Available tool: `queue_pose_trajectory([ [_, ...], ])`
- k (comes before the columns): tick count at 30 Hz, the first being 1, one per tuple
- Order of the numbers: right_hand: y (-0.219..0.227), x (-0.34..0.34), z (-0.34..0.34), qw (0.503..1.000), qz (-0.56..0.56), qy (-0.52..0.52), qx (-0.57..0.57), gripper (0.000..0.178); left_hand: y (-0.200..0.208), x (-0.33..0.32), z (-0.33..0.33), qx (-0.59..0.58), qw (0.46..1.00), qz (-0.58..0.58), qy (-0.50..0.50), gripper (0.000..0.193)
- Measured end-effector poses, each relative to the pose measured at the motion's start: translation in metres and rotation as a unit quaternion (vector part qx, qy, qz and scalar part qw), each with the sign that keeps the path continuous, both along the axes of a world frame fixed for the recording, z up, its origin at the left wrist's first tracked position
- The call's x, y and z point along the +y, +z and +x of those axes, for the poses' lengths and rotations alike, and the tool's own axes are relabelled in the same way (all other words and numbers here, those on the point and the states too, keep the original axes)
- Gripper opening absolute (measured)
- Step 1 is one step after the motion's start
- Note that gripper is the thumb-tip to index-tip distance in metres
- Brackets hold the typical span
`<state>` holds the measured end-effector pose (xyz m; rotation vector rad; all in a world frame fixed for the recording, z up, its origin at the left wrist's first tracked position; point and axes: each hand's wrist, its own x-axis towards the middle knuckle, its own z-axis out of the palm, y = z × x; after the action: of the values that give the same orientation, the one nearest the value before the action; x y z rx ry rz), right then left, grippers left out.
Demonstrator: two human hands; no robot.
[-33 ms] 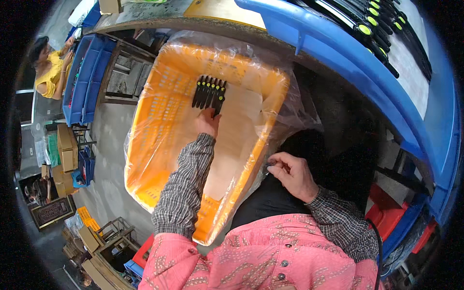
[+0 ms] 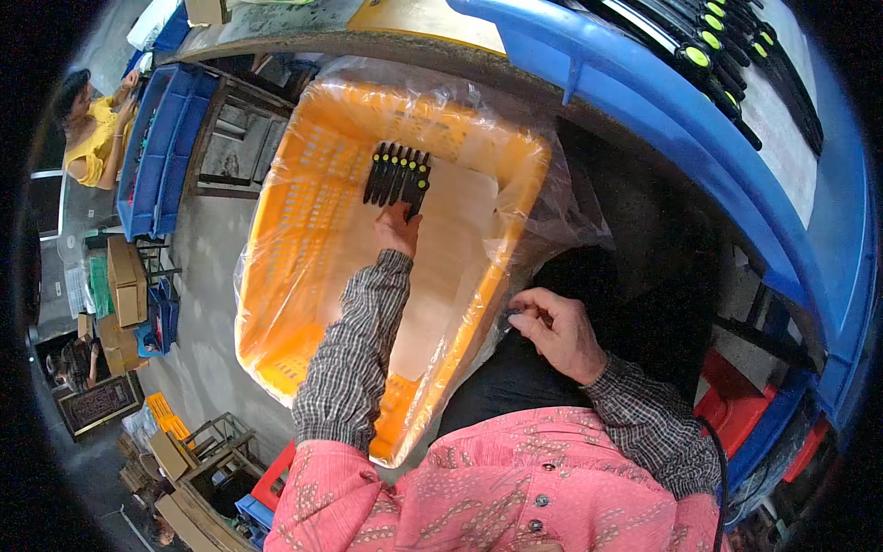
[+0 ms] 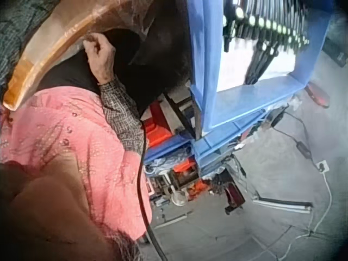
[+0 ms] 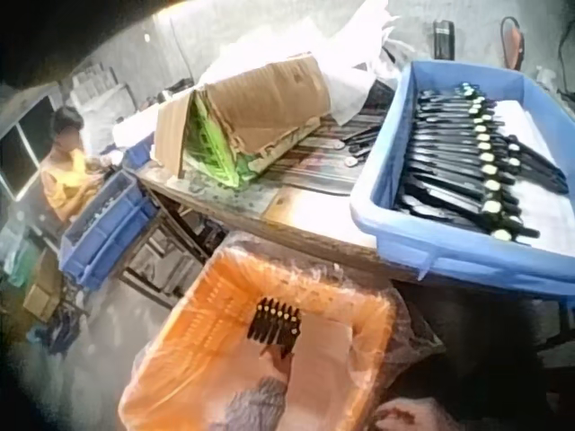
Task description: The person takes compasses from a blue tray, opens and closes their legs by hand, and arranges them in a row inside a yellow basket.
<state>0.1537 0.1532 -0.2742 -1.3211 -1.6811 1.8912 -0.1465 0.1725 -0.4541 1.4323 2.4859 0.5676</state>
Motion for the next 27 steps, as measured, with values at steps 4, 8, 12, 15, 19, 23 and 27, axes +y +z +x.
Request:
queue_pose_trajectory([
  [4, 0.0, 0.007, 0.0, 0.999, -0.038, -0.007, 0.0, 0.019, -0.032, 0.018, 0.007, -0.016, 0.999, -0.011, 0.031, 0.029],
  [8, 0.0, 0.01, -0.001, 0.999, -0.049, -0.007, -0.004, 0.019, -0.042, 0.024, 0.011, -0.011, 0.998, -0.027, 0.048, 0.03],
  [12, -0.003, 0.011, -0.001, 0.998, -0.063, -0.013, -0.001, 0.019, -0.046, 0.029, 0.016, 0.002, 0.998, -0.018, 0.063, 0.031],
  [15, -0.006, 0.01, -0.001, 0.998, -0.057, -0.009, 0.002, 0.018, -0.05, 0.029, 0.016, 0.018, 0.998, -0.01, 0.066, 0.031],
  [19, -0.005, 0.011, -0.001, 0.997, -0.073, -0.014, 0.01, 0.018, -0.053, 0.032, 0.015, 0.031, 0.997, -0.006, 0.066, 0.032],
  [23, -0.005, 0.012, -0.001, 0.997, -0.071, -0.01, 0.0, 0.018, -0.052, 0.036, 0.019, 0.042, 0.997, 0.001, 0.072, 0.031],
  [27, -0.005, 0.012, -0.001, 0.998, -0.066, -0.007, 0.002, 0.019, -0.054, 0.039, 0.017, 0.027, 0.997, 0.001, 0.076, 0.032],
])
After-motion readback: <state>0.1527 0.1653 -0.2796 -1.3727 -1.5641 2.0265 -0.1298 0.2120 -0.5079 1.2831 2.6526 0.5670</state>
